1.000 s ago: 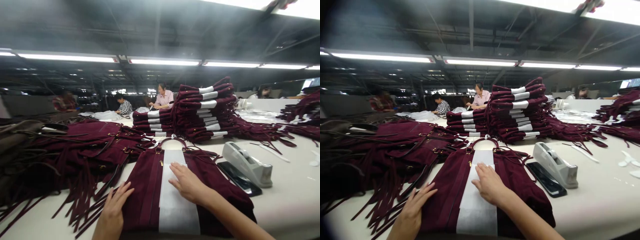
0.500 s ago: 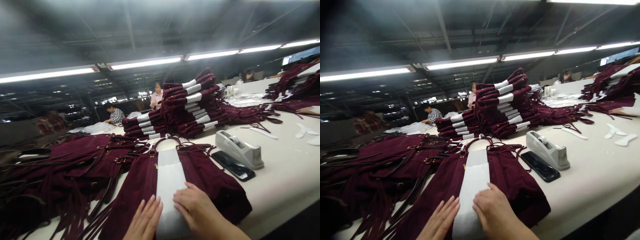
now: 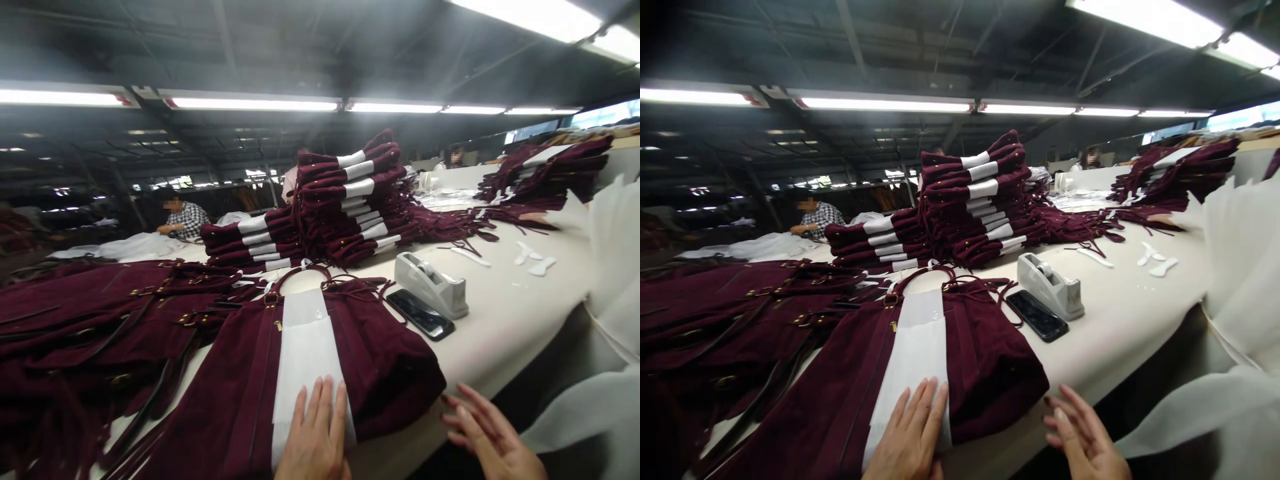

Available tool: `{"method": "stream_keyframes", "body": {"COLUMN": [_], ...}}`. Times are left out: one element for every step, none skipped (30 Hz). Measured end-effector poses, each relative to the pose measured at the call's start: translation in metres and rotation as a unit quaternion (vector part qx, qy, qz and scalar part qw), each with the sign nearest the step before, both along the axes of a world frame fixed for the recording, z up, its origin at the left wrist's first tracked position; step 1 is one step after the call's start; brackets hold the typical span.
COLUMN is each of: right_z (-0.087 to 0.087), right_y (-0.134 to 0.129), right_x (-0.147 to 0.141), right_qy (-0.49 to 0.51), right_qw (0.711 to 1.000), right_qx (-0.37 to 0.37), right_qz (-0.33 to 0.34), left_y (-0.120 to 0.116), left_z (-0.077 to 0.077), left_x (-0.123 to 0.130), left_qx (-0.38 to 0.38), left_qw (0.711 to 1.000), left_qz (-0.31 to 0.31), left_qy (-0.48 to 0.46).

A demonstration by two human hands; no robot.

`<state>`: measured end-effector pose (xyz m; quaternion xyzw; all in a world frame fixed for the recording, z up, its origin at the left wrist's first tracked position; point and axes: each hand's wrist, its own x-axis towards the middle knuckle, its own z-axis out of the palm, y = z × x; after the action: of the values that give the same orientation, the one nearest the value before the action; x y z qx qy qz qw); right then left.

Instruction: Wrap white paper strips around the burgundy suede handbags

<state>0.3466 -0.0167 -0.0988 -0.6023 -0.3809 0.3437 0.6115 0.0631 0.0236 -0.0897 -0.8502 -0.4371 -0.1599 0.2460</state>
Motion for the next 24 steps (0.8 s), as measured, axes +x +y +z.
{"method": "stream_keyframes", "body": {"right_z": [0.011,0.025,0.039,0.054,0.068,0.081,0.091,0.099,0.105,0.109,0.111,0.113,0.113,0.112,0.109,0.105,0.098,0.089,0.079,0.067,0.057,0.047,0.041,0.037], "right_y": [0.006,0.012,0.019,0.025,0.031,0.036,0.041,0.046,0.050,0.054,0.058,0.062,0.066,0.070,0.074,0.078,0.081,0.083,0.085,0.085,0.084,0.083,0.080,0.077], "right_x": [0.002,0.003,0.004,0.003,0.003,0.002,0.002,0.003,0.004,0.006,0.009,0.012,0.015,0.018,0.021,0.023,0.026,0.028,0.030,0.031,0.032,0.031,0.030,0.029], "right_qy": [-0.085,-0.180,-0.271,-0.352,-0.418,-0.472,-0.515,-0.550,-0.575,-0.593,-0.602,-0.606,-0.603,-0.598,-0.592,-0.584,-0.575,-0.564,-0.548,-0.526,-0.499,-0.469,-0.439,-0.409], "right_qw": [0.994,0.974,0.944,0.911,0.878,0.848,0.822,0.799,0.780,0.763,0.749,0.741,0.738,0.738,0.739,0.742,0.745,0.750,0.759,0.773,0.790,0.811,0.835,0.863], "right_qx": [0.051,0.106,0.155,0.195,0.223,0.238,0.242,0.235,0.221,0.206,0.193,0.184,0.181,0.183,0.189,0.198,0.213,0.231,0.256,0.280,0.301,0.308,0.297,0.263], "right_qz": [-0.050,-0.087,-0.101,-0.093,-0.068,-0.030,0.014,0.060,0.109,0.155,0.195,0.225,0.243,0.254,0.261,0.264,0.263,0.256,0.241,0.217,0.190,0.166,0.149,0.139], "left_y": [0.000,0.000,0.001,0.001,0.002,0.003,0.004,0.005,0.005,0.006,0.007,0.007,0.008,0.008,0.008,0.008,0.007,0.007,0.006,0.006,0.005,0.005,0.004,0.003], "left_z": [0.000,0.001,0.002,0.002,0.003,0.003,0.003,0.002,0.002,0.002,0.001,0.001,0.001,0.002,0.003,0.005,0.006,0.008,0.010,0.011,0.013,0.014,0.015,0.017], "left_x": [0.000,-0.001,-0.002,-0.003,-0.004,-0.004,-0.005,-0.005,-0.005,-0.005,-0.005,-0.006,-0.006,-0.006,-0.006,-0.006,-0.006,-0.005,-0.005,-0.004,-0.003,-0.002,-0.002,-0.001], "left_qx": [0.001,0.002,0.002,0.002,0.001,-0.002,-0.005,-0.008,-0.013,-0.020,-0.027,-0.037,-0.046,-0.055,-0.063,-0.071,-0.079,-0.086,-0.094,-0.101,-0.107,-0.110,-0.110,-0.109], "left_qw": [1.000,1.000,1.000,1.000,1.000,1.000,1.000,0.999,0.999,0.999,0.998,0.998,0.997,0.997,0.996,0.996,0.995,0.994,0.994,0.993,0.992,0.992,0.992,0.993], "left_qz": [-0.001,-0.003,-0.004,-0.004,-0.004,-0.002,0.001,0.007,0.013,0.018,0.022,0.023,0.024,0.023,0.022,0.022,0.023,0.025,0.029,0.031,0.034,0.035,0.034,0.031], "left_qy": [0.005,0.008,0.011,0.015,0.019,0.025,0.030,0.036,0.042,0.047,0.051,0.053,0.055,0.056,0.056,0.056,0.056,0.055,0.055,0.054,0.053,0.051,0.047,0.041]}}
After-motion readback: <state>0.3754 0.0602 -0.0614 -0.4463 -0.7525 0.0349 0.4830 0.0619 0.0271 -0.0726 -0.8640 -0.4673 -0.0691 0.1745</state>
